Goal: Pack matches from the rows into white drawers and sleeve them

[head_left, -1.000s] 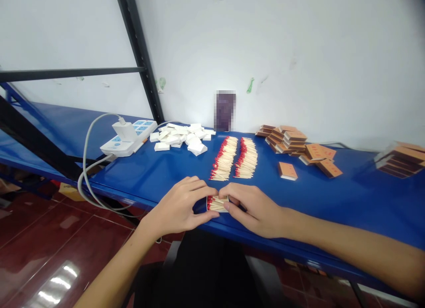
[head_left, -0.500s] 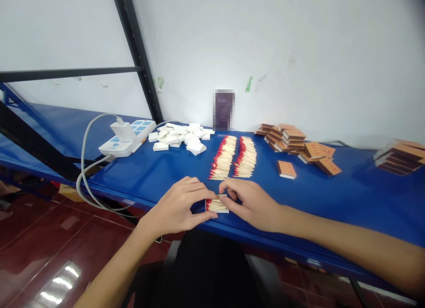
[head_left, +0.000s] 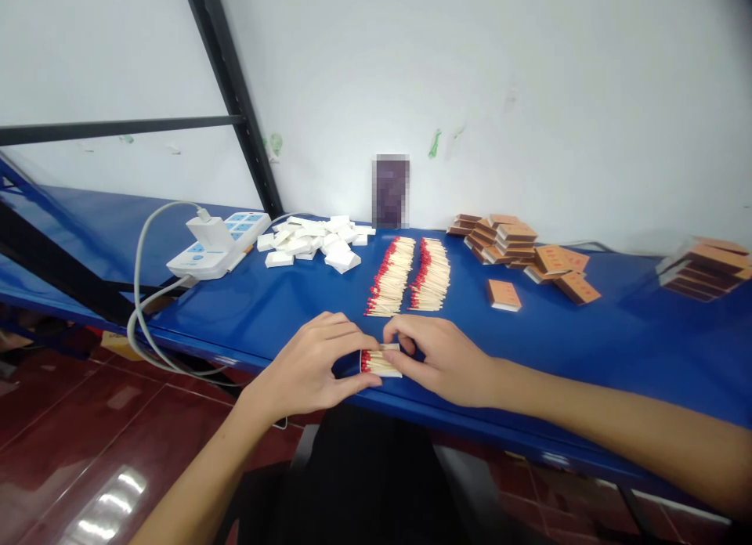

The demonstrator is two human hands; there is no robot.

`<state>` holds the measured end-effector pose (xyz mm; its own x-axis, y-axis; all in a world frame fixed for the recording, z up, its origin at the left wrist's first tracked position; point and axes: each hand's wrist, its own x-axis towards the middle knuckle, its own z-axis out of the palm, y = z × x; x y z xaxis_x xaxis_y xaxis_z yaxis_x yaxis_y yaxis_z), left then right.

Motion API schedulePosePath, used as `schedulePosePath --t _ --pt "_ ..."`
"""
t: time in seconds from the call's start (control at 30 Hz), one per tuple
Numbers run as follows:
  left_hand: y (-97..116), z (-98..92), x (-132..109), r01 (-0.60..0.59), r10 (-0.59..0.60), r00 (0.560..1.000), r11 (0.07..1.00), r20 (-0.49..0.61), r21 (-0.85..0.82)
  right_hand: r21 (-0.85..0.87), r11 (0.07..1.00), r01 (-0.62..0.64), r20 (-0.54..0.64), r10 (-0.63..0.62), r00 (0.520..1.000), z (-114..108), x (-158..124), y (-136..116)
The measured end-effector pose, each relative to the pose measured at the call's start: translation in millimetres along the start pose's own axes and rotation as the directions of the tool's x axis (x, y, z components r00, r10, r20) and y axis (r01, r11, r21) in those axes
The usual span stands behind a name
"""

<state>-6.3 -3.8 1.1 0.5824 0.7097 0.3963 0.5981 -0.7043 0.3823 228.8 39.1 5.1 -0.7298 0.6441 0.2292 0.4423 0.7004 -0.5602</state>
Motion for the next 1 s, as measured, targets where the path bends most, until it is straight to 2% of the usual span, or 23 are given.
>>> schedulePosePath --t 0.23,0.43,0.6,1.0 --pt "2.2 -3.6 2.2 -0.004 0.005 1.0 0.999 0.02 -0.052 0.067 0.993 -0.093 0.007 0.093 0.996 0.4 4.5 -0.6" --pt "0.9 -2.4 2.7 0.001 -0.001 1.0 0.999 0.014 -0.038 0.079 0.994 -0.077 0.0 0.077 0.997 -0.3 2.9 0.0" --pt "1.4 -2.6 2.3 0.017 -0.016 1.0 0.999 0.005 -0.046 0.006 1.0 0.013 0.006 -0.013 1.0 -0.4 -0.8 -0.4" --pt "0.6 -2.0 1.7 0.024 -0.024 1.0 0.999 0.003 -0.045 -0.022 1.0 -0.013 0.036 0.014 0.999 -2.2 0.3 -5.4"
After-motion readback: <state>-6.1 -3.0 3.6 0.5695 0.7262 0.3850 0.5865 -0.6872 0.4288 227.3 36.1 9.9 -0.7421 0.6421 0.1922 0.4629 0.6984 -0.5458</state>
